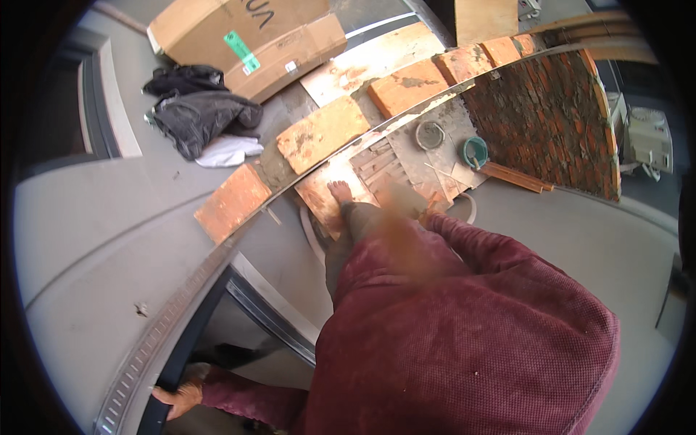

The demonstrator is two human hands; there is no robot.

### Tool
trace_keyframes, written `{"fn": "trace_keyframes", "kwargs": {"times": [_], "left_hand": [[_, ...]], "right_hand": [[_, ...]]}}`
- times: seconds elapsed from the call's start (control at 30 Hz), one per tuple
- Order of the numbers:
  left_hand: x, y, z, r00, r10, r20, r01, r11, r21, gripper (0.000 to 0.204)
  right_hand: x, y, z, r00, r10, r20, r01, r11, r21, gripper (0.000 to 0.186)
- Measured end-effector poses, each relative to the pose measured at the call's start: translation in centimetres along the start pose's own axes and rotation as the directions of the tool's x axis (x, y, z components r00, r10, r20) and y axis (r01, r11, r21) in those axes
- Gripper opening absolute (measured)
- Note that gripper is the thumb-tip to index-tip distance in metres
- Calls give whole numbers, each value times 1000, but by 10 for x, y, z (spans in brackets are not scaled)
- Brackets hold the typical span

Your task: The person builds a brick wall by applying mortar with a trowel, placing bricks on the mortar bed, and using a trowel handle to tap the bricks into alignment with a guide string.

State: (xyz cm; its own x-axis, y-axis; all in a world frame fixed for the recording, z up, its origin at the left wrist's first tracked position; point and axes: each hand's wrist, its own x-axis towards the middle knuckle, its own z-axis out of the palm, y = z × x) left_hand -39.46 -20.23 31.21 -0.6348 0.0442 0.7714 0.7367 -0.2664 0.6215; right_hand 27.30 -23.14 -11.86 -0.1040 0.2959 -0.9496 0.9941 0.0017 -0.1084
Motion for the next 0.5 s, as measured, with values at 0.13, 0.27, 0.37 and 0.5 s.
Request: {"fn": "trace_keyframes", "kwargs": {"times": [0.13, 0.27, 0.37, 0.5], "left_hand": [[6, -16, -20, 996, -84, -16, 84, 996, 6, 51], [26, -46, -57, 995, -100, -19, 100, 995, -15, 27], [0, -12, -16, 998, 42, 37, -49, 975, 215, 31], [-24, -26, -79, 986, -157, 63, 132, 948, 289, 44]], "right_hand": [[-16, 28, -7, 960, -233, 155, 280, 776, -566, 37], [-44, 5, -62, 996, -28, 88, 66, 881, -468, 38], [-43, -10, -91, 998, -58, -11, 45, 866, -498, 38], [-61, -66, -140, 986, -135, -95, 77, 886, -457, 52]]}}
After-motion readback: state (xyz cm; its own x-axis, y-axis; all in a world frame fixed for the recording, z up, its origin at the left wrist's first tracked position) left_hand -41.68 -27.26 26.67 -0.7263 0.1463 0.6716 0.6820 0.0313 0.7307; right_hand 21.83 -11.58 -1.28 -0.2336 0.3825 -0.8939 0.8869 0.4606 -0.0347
